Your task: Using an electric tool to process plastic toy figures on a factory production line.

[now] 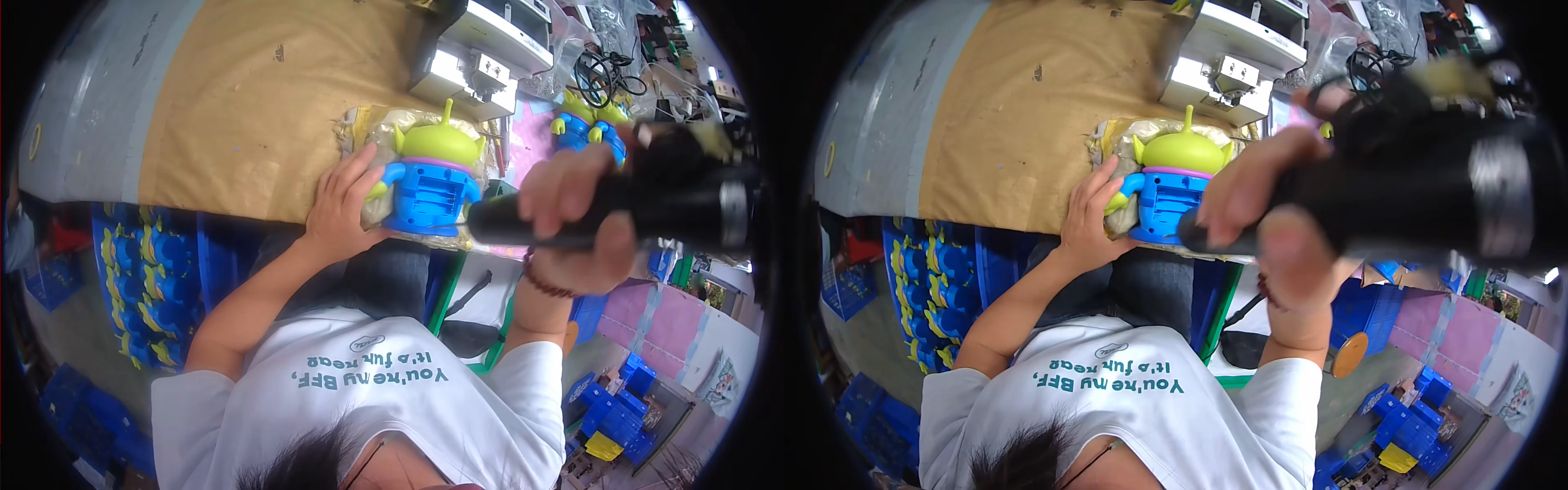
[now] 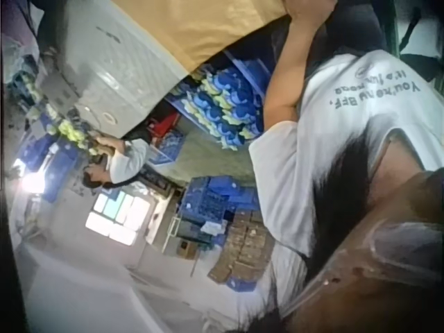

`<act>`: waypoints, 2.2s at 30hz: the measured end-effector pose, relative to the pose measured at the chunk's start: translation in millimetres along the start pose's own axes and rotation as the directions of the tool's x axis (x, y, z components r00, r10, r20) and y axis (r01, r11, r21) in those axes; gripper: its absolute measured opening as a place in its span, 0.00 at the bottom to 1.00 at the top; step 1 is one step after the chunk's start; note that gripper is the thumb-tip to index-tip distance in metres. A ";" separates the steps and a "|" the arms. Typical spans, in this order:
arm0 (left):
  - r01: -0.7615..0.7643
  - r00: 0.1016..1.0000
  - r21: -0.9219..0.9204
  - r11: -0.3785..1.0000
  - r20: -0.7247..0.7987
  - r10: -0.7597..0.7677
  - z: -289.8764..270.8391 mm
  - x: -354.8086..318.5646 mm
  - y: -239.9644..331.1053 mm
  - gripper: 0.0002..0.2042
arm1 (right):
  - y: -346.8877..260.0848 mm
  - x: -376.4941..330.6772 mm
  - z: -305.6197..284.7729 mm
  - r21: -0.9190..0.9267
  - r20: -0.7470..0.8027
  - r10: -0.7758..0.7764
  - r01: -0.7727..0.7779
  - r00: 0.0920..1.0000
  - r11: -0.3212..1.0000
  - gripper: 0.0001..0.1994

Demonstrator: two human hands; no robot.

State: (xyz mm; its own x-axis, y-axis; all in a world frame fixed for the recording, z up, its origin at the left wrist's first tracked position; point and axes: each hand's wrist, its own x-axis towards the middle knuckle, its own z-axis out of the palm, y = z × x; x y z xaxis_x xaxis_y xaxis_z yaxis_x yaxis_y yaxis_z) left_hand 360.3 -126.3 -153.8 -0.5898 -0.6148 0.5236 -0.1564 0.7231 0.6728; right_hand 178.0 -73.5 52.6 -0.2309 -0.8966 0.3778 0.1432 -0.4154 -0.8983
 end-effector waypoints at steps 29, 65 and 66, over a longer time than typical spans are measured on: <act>0.094 0.994 -0.019 0.995 0.063 -0.093 -19.0 8.0 16.7 0.34 | 34.3 -32.3 14.9 0.144 0.160 -0.048 0.025 0.986 0.989 0.20; 0.777 0.621 -0.463 0.427 0.673 -0.401 -77.7 80.1 1.5 0.21 | 3.2 -110.8 -101.2 0.107 -0.583 0.189 -0.156 0.790 0.982 0.24; 0.776 0.622 -0.457 0.435 0.670 -0.406 -78.0 79.4 -0.5 0.21 | 3.8 -111.2 -101.5 0.098 -0.582 0.186 -0.159 0.792 0.982 0.24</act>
State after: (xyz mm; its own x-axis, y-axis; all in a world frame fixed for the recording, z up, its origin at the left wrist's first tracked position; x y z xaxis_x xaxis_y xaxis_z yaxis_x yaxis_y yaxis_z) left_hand 375.3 -200.0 -71.8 -0.8337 -0.4651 -0.2977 -0.1639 -0.3064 0.9377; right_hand 106.6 40.2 -15.6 -0.7161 -0.6980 0.0012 0.2720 -0.2806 -0.9205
